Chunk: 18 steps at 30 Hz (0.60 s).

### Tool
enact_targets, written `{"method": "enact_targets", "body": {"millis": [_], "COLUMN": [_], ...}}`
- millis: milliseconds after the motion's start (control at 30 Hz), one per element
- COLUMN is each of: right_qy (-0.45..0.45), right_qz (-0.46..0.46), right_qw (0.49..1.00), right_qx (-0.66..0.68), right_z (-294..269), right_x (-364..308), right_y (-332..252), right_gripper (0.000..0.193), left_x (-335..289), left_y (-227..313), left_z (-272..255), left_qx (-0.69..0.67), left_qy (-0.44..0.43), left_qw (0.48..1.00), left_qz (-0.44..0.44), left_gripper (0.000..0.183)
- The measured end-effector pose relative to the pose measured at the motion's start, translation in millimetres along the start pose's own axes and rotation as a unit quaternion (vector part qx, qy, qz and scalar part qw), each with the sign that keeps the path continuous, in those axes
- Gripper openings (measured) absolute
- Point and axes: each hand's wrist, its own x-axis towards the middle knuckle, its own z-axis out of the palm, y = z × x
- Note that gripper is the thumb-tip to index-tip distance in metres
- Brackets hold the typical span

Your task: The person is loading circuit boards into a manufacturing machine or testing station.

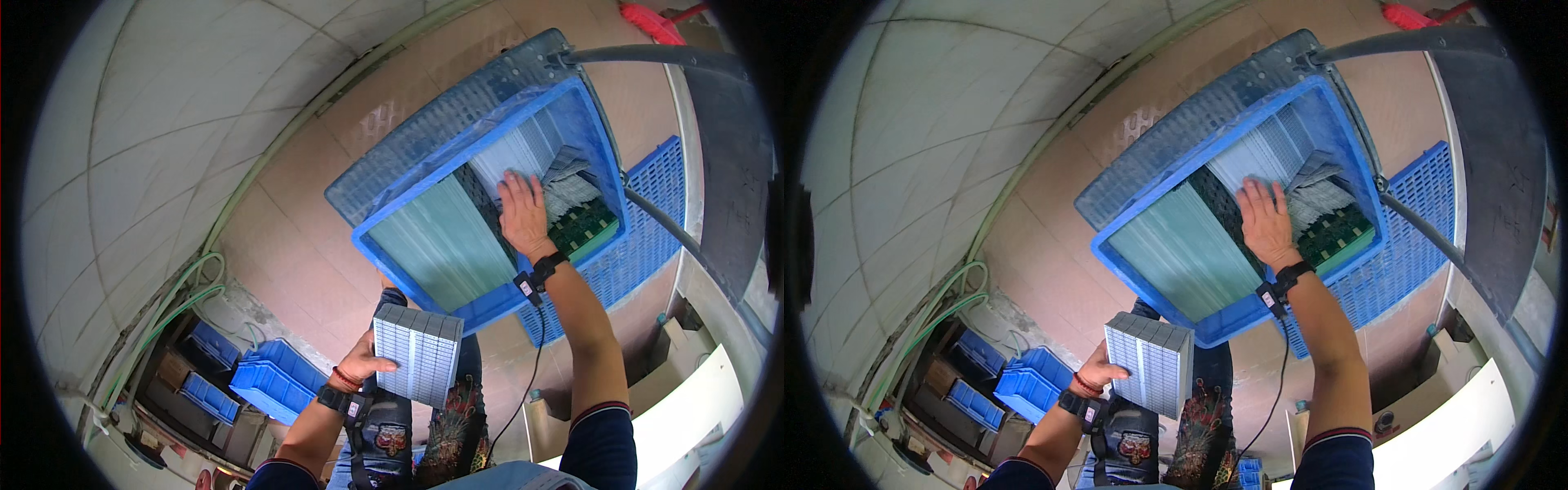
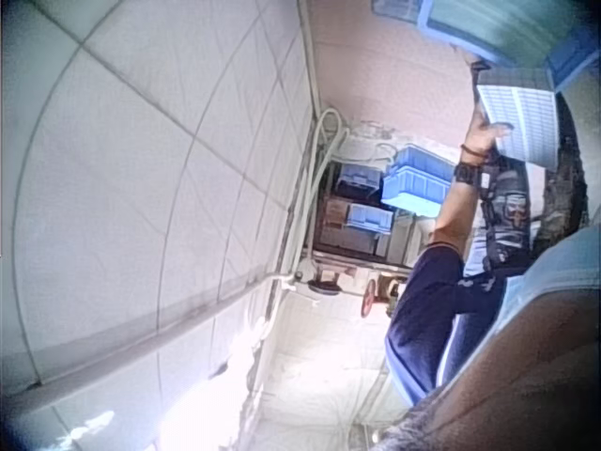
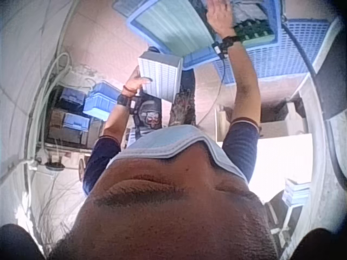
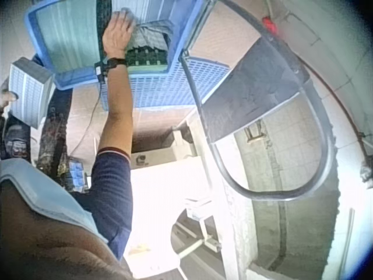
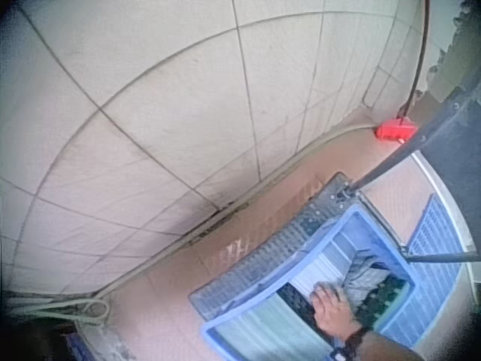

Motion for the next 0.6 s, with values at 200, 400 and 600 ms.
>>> {"method": "enact_targets", "body": {"millis": [200, 400, 600], "right_qy": [0.053, -0.097, -0.158], "right_qz": [0.241, 0.368, 0.393], "right_qw": [0.969, 0.919, 0.905], "right_qx": [-0.025, -0.108, -0.042], "right_z": [-22.4, -43.1, -51.8], "right_x": [27.0, 62.2, 85.9], "right_y": [-1.5, 32.3, 86.5], "right_gripper": [0.07, 0.082, 0.083], "left_x": [2.8, 5.3, 7.3], "left_y": [2.2, 6.7, 6.8], "left_z": [0.8, 3.0, 3.2], "left_qx": [0.014, 0.021, 0.011], "left_qy": [-0.008, 0.001, 0.003], "left_qw": [1.0, 0.999, 1.0], "left_qz": [0.011, 0.026, 0.019], "left_gripper": [0.071, 0.07, 0.071]}}
